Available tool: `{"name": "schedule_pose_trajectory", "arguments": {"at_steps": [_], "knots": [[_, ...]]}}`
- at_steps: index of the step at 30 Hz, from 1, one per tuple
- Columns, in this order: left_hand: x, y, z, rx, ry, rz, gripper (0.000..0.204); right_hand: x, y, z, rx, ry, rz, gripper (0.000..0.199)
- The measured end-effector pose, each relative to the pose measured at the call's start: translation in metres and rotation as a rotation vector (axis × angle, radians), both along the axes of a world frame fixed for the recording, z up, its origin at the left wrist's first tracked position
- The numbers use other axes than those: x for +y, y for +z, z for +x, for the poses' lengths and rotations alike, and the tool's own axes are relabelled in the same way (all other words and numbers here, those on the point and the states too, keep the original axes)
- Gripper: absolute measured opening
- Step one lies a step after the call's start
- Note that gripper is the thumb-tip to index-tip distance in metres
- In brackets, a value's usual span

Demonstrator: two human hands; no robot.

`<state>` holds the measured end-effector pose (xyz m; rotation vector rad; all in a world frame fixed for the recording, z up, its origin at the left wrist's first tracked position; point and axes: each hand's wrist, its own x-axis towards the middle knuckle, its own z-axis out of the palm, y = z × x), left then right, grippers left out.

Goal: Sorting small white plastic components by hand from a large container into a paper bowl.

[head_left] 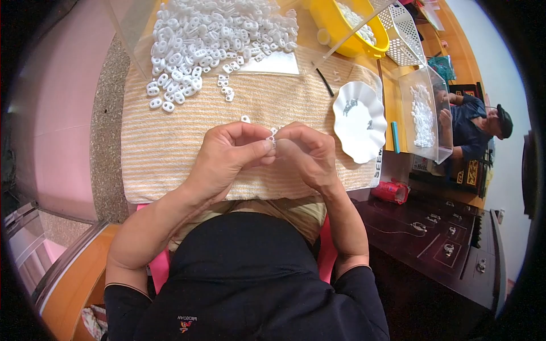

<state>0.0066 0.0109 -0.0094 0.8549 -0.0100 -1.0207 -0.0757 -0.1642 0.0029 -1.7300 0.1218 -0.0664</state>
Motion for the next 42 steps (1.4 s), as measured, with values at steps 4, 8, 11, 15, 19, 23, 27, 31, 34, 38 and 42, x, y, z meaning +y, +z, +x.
{"name": "schedule_pose_trajectory", "arguments": {"at_steps": [4, 8, 11, 15, 19, 23, 27, 31, 34, 38, 42], "knots": [[0.000, -0.005, -0.001, -0.052, -0.022, 0.001, 0.016, -0.001, -0.001, -0.001, 0.009, 0.004, -0.070, 0.009], [0.000, -0.007, -0.002, -0.083, -0.004, 0.014, 0.017, 0.003, 0.001, -0.001, 0.049, -0.015, -0.008, 0.010], [0.000, -0.007, -0.003, -0.118, 0.008, 0.034, 0.016, 0.004, 0.001, -0.002, 0.068, -0.028, 0.001, 0.011], [0.002, -0.004, -0.005, -0.246, 0.036, 0.057, 0.015, 0.006, 0.011, -0.001, 0.117, 0.000, -0.053, 0.012], [0.003, 0.005, -0.005, -0.359, -0.010, 0.111, 0.014, 0.006, 0.011, -0.005, 0.150, 0.020, 0.132, 0.014], [0.003, 0.005, -0.006, -0.387, 0.003, 0.121, 0.013, 0.004, 0.012, -0.007, 0.188, 0.034, 0.167, 0.015], [0.001, 0.001, -0.005, -0.409, -0.014, 0.098, 0.014, 0.003, 0.013, -0.006, 0.155, 0.038, 0.151, 0.016], [0.000, -0.001, -0.003, -0.345, -0.030, 0.024, 0.014, -0.001, 0.009, -0.005, 0.086, 0.047, 0.195, 0.016], [0.000, 0.000, -0.001, -0.304, -0.014, 0.021, 0.015, -0.003, 0.008, -0.005, 0.059, 0.039, 0.200, 0.018], [0.002, 0.001, 0.001, -0.235, 0.013, 0.000, 0.015, -0.006, 0.006, -0.004, 0.033, 0.000, 0.183, 0.020], [0.003, 0.005, 0.003, -0.177, 0.018, -0.017, 0.015, -0.005, 0.006, -0.003, 0.034, -0.004, 0.197, 0.020]]}}
